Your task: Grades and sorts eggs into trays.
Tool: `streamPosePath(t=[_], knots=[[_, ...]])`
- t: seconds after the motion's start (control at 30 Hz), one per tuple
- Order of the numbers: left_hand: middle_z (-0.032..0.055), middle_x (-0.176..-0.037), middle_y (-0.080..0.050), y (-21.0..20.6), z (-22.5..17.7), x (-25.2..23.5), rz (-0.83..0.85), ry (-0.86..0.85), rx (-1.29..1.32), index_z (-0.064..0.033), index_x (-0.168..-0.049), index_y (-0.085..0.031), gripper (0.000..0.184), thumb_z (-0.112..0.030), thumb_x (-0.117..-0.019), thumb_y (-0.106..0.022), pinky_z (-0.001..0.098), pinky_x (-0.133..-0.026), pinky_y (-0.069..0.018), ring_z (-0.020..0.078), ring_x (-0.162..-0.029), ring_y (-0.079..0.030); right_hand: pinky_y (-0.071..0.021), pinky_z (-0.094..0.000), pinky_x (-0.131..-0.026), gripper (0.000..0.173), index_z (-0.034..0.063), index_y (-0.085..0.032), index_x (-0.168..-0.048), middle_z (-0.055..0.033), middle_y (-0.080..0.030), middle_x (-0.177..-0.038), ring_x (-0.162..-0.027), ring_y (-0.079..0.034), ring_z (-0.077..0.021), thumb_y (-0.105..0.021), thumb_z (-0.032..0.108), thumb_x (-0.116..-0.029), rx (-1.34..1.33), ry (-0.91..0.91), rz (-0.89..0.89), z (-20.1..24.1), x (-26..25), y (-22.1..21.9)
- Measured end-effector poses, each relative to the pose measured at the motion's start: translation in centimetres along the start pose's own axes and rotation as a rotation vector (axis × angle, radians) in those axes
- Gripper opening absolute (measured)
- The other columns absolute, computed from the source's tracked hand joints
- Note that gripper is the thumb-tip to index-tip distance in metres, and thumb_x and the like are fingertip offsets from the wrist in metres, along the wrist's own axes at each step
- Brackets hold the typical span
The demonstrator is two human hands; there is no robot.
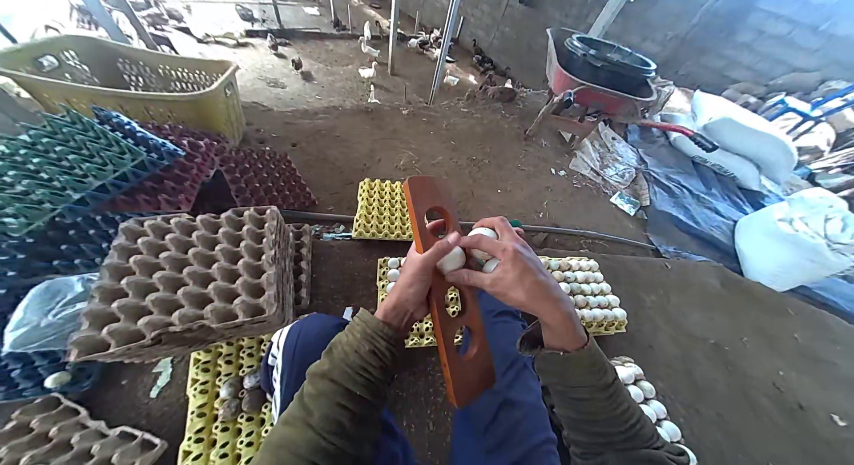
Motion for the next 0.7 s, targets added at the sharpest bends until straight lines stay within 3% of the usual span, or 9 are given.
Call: streamPosePath(t=[0.07,0.13,0.23,0.3,0.43,0.57,0.7], knots=[[0.0091,-0.099,-0.069,-0.1,-0.1,0.2,0.013,0.005,-0.033,-0.0165,-0.145,-0.043,0.052,-0.050,-0.1048,-0.038,0.0322,-0.072,-0.0610,0.0161,-0.080,-0.070,-0.0531,-0.0494,-0.090,0.050,0.0290,-0.075,-0.122,-0.0087,-0.056,-0.138,-0.116,-0.061,-0.0223,-0.076,0.061,-0.0828,0.022,0.010,-0.010,0.2,0.2,0.0],[0.0091,-0.095,-0.068,-0.3,0.0,0.1,-0.006,-0.005,-0.024,-0.0180,-0.144,-0.044,0.057,-0.057,-0.1060,-0.026,0.0301,-0.065,-0.0599,0.0154,-0.072,-0.068,-0.0547,-0.0499,-0.088,0.048,0.0286,-0.075,-0.122,-0.0092,-0.056,-0.138,-0.115,-0.061,-0.0240,-0.078,0.057,-0.0830,0.047,0.032,-0.037,0.3,0.5,0.0],[0.0113,-0.097,-0.070,-0.3,0.3,-0.1,-0.022,-0.048,-0.002,-0.0187,-0.145,-0.044,0.057,-0.058,-0.1058,-0.028,0.0327,-0.067,-0.0611,0.0179,-0.074,-0.070,-0.0558,-0.0493,-0.086,0.045,0.0278,-0.077,-0.118,-0.0090,-0.057,-0.137,-0.113,-0.062,-0.0234,-0.079,0.055,-0.0827,0.085,0.077,-0.114,0.1,1.0,-0.2],[0.0119,-0.100,-0.070,-0.4,0.5,-0.1,-0.023,-0.082,-0.004,-0.0172,-0.146,-0.043,0.060,-0.058,-0.1052,-0.028,0.0336,-0.069,-0.0614,0.0188,-0.078,-0.071,-0.0520,-0.0546,-0.089,0.043,0.0265,-0.077,-0.117,-0.0090,-0.057,-0.137,-0.112,-0.063,-0.0225,-0.079,0.054,-0.0834,0.069,0.087,-0.139,0.0,1.3,-0.2],[0.0095,-0.112,-0.070,-0.8,0.4,0.1,-0.011,-0.108,-0.065,-0.0166,-0.148,-0.041,0.066,-0.062,-0.1039,-0.023,0.0362,-0.078,-0.0616,0.0190,-0.092,-0.072,-0.0557,-0.0466,-0.083,0.046,0.0246,-0.078,-0.115,-0.0095,-0.059,-0.134,-0.106,-0.065,-0.0195,-0.075,0.059,-0.0848,0.057,0.113,-0.198,0.3,1.8,-0.2],[0.0109,-0.117,-0.067,-0.8,0.7,-0.2,-0.002,-0.103,-0.145,-0.0180,-0.148,-0.043,0.055,-0.051,-0.1079,-0.025,0.0380,-0.082,-0.0604,0.0206,-0.096,-0.070,-0.0582,-0.0439,-0.083,0.047,0.0216,-0.077,-0.115,-0.0137,-0.056,-0.137,-0.108,-0.065,-0.0223,-0.080,0.054,-0.0816,0.066,0.114,-0.227,0.3,2.0,-0.4],[0.0106,-0.117,-0.067,-1.0,1.0,-0.2,0.075,-0.097,-0.155,-0.0171,-0.147,-0.040,0.049,-0.045,-0.1086,-0.026,0.0378,-0.085,-0.0597,0.0202,-0.100,-0.069,-0.0575,-0.0469,-0.085,0.050,0.0197,-0.077,-0.114,-0.0157,-0.056,-0.137,-0.109,-0.065,-0.0244,-0.082,0.055,-0.0787,0.053,0.104,-0.240,-0.3,2.5,-0.5]])
Point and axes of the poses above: each hand's wrist, its own x-axis away from the middle knuckle, its own y-axis out of the back of the hand, z = x × y, the point moved 2 cm from there along -x, towards the middle knuckle
